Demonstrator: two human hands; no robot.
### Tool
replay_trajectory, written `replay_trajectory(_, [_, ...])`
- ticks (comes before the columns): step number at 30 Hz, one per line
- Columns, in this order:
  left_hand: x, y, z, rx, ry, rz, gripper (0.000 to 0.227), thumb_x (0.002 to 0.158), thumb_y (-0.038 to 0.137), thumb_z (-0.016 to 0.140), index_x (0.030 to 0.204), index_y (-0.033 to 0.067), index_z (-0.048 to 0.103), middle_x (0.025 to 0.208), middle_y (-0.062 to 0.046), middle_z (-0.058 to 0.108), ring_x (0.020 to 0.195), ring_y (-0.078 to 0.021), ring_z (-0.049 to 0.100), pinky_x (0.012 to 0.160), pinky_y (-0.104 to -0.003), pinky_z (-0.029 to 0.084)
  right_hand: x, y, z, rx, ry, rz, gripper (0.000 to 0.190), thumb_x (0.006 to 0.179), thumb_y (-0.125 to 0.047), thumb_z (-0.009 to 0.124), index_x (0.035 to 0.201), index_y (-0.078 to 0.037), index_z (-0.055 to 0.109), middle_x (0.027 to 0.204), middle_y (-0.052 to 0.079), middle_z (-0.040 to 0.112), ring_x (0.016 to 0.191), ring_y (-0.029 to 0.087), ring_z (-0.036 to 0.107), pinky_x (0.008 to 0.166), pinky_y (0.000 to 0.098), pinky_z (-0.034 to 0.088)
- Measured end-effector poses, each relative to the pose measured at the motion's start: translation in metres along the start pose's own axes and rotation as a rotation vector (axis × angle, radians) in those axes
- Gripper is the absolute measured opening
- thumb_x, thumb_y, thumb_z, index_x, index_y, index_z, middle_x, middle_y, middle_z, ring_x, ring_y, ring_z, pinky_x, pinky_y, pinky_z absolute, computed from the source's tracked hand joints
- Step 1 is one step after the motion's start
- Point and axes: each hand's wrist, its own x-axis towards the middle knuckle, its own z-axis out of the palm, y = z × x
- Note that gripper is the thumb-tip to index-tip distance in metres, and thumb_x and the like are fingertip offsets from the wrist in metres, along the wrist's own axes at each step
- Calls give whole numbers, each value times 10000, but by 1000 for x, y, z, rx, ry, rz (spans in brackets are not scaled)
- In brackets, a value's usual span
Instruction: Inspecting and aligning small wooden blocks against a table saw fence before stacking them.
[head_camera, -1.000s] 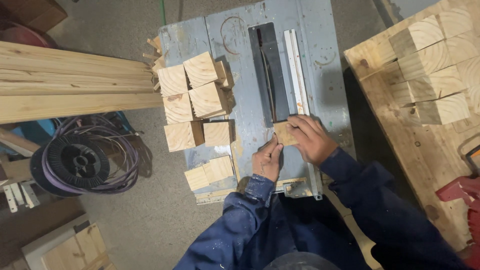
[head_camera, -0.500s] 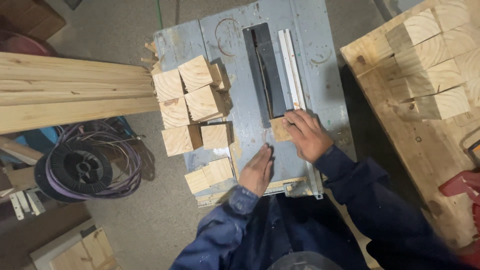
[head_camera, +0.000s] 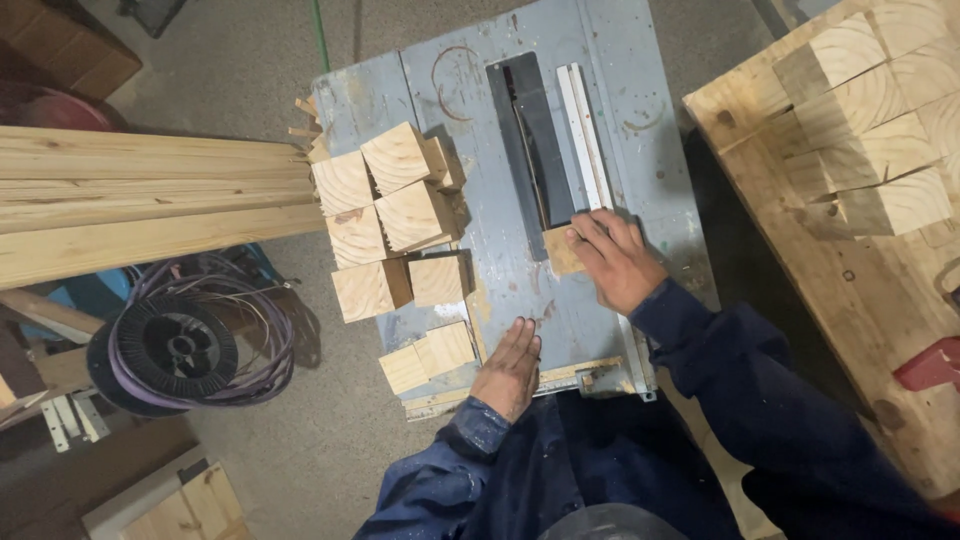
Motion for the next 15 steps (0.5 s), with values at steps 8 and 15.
replay_trajectory(8, [-1,-2,-1,5,-50,-23,366,925,118,665,1257,-36,663,1441,-228,583,1354,-396,536,1119,-435,462,10,5,1,30,20,10,297,936,-57,550,1216,7,627,1292,185,594,1248,441,523,799,444,412])
replay_trajectory(15, [-3,-1,0,7,-78,-24,380,929,137,670,1263,-42,659,1477,-227,551,1384,-389,505,1137,-442,437,14,12,9,11,16,22,289,928,-97,581,1199,-12,634,1304,163,594,1264,422,514,835,458,420])
